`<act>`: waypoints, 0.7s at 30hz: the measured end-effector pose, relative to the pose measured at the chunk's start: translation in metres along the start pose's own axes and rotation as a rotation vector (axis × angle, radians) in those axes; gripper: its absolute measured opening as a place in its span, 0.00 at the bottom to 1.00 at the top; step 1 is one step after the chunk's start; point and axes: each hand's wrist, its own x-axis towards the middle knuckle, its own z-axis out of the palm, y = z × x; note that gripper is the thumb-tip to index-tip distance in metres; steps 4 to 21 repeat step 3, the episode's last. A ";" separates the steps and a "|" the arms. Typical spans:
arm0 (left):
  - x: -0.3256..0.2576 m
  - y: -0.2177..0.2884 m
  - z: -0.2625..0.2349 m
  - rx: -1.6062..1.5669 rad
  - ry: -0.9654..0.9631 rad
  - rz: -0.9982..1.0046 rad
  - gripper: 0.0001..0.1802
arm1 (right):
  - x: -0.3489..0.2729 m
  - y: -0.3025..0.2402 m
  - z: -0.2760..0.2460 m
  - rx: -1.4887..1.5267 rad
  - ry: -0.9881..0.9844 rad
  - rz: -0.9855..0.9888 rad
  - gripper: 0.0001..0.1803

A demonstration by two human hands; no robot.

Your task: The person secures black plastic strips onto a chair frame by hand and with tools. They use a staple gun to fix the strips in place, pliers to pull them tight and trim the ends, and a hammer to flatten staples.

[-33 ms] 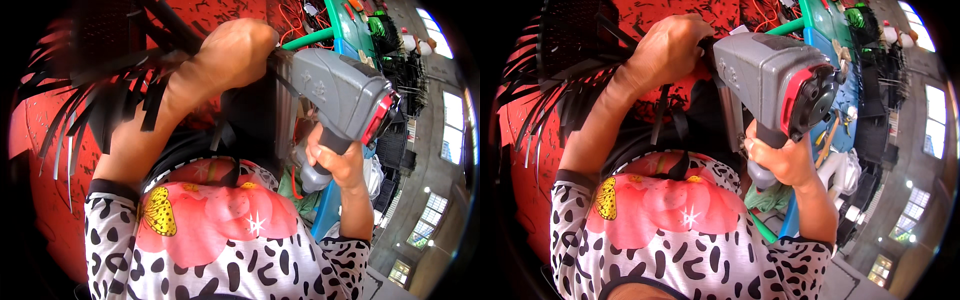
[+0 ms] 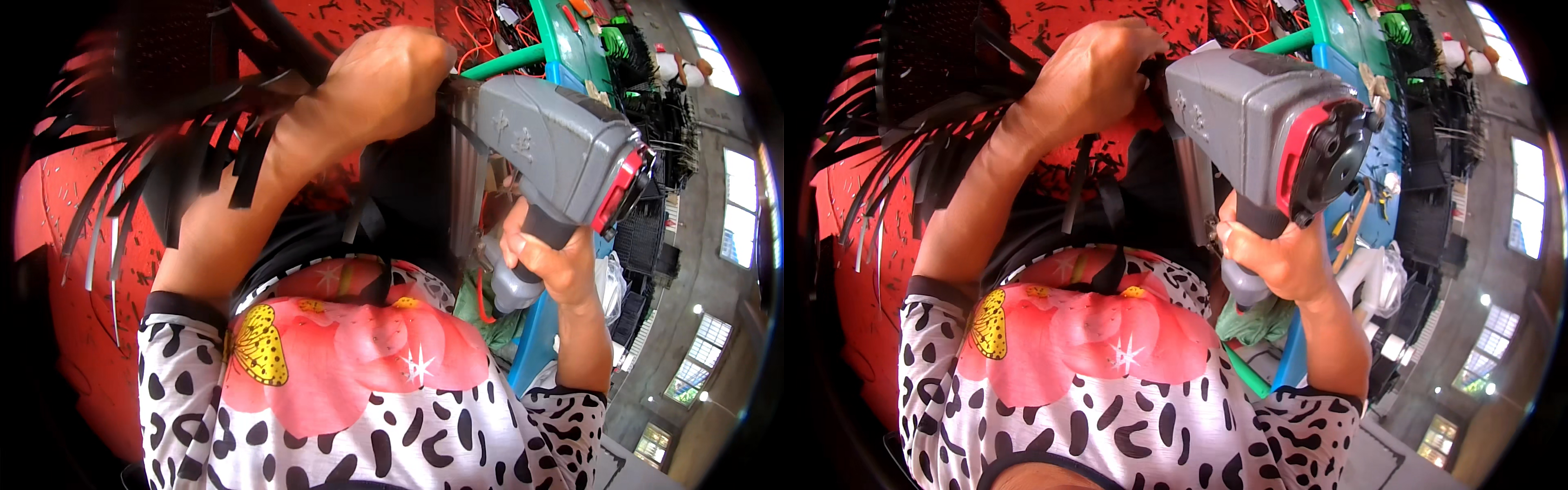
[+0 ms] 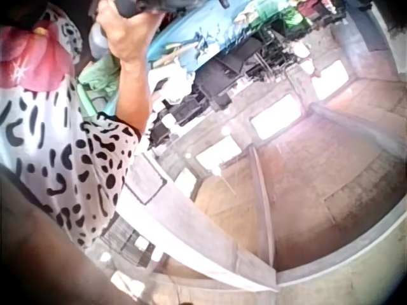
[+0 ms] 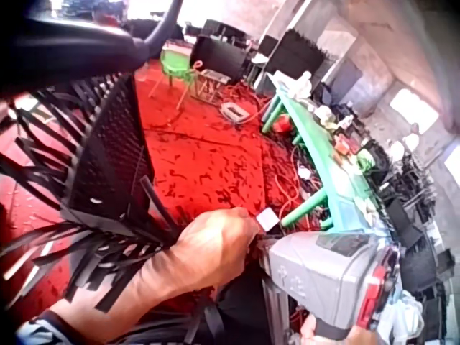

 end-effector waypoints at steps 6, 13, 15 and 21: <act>0.010 0.002 0.006 -0.065 0.033 -0.109 0.11 | 0.004 0.000 -0.001 -0.095 0.019 0.001 0.03; 0.010 0.002 0.006 -0.065 0.033 -0.109 0.11 | 0.004 0.000 -0.001 -0.095 0.019 0.001 0.03; 0.010 0.002 0.006 -0.065 0.033 -0.109 0.11 | 0.004 0.000 -0.001 -0.095 0.019 0.001 0.03; 0.010 0.002 0.006 -0.065 0.033 -0.109 0.11 | 0.004 0.000 -0.001 -0.095 0.019 0.001 0.03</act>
